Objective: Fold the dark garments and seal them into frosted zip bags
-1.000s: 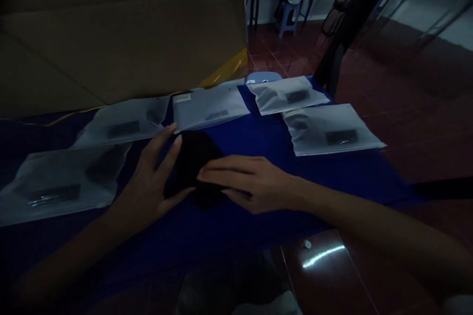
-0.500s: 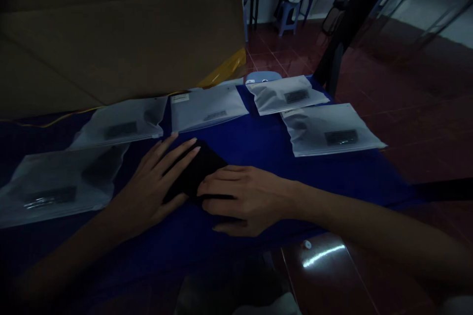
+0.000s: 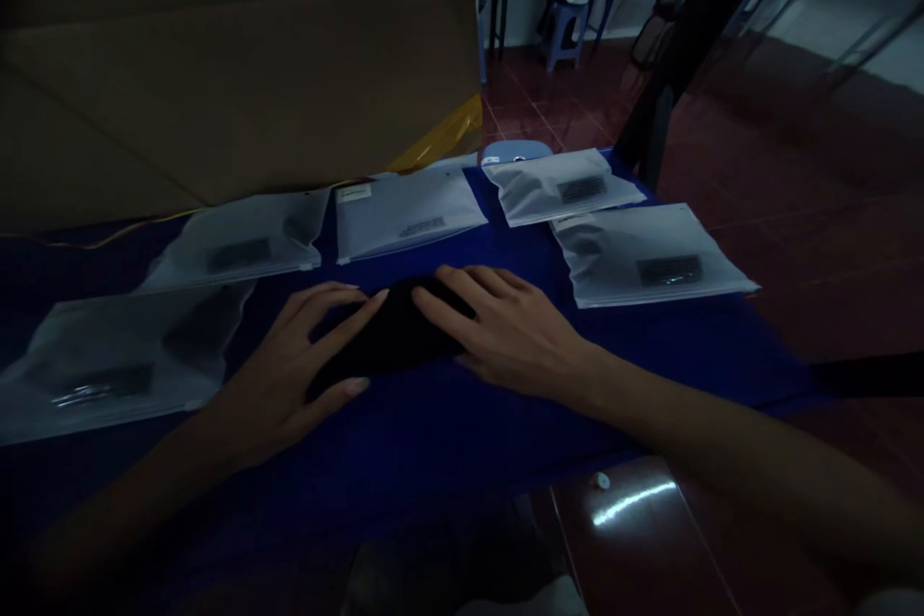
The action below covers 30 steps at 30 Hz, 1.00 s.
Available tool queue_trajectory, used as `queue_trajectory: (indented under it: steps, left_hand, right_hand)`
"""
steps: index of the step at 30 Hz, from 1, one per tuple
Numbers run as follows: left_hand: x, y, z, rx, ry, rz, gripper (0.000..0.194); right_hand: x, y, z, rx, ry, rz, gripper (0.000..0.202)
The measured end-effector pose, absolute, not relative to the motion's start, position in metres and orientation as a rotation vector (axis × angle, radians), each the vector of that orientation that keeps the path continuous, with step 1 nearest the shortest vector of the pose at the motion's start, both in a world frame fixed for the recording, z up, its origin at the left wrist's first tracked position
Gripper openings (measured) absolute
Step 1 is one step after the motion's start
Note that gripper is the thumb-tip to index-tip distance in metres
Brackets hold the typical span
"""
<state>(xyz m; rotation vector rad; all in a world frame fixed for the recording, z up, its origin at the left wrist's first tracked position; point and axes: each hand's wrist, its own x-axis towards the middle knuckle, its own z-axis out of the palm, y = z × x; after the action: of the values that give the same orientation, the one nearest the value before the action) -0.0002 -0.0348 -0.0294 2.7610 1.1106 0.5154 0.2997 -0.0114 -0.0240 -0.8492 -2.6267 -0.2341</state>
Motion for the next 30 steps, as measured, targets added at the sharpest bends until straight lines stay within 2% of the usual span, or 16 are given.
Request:
queue_trajectory:
  steps: [5,9,18,24,30]
  left_hand:
    - [0.001,-0.037,-0.03,2.774,1.061,0.437,0.075]
    - [0.002,-0.038,-0.031,2.763,1.084,0.383,0.077]
    - [-0.004,-0.029,-0.032,2.624,1.266,0.39,0.071]
    - [-0.009,-0.014,-0.036,2.553,1.348,0.322,0.068]
    - [-0.01,-0.006,-0.041,2.581,1.376,0.23,0.073]
  right_hand:
    - [0.302,-0.005,-0.029,-0.85,-2.664,-0.233,0.056]
    - [0.302,-0.005,-0.031,-0.776,-2.673,-0.161,0.064]
    - [0.302,-0.007,-0.031,-0.689,-2.69,-0.173,0.053]
    - [0.299,-0.009,-0.029,-0.429,-2.666,-0.15,0.041]
    - [0.298,-0.011,-0.028,-0.27,-2.648,-0.11,0.041]
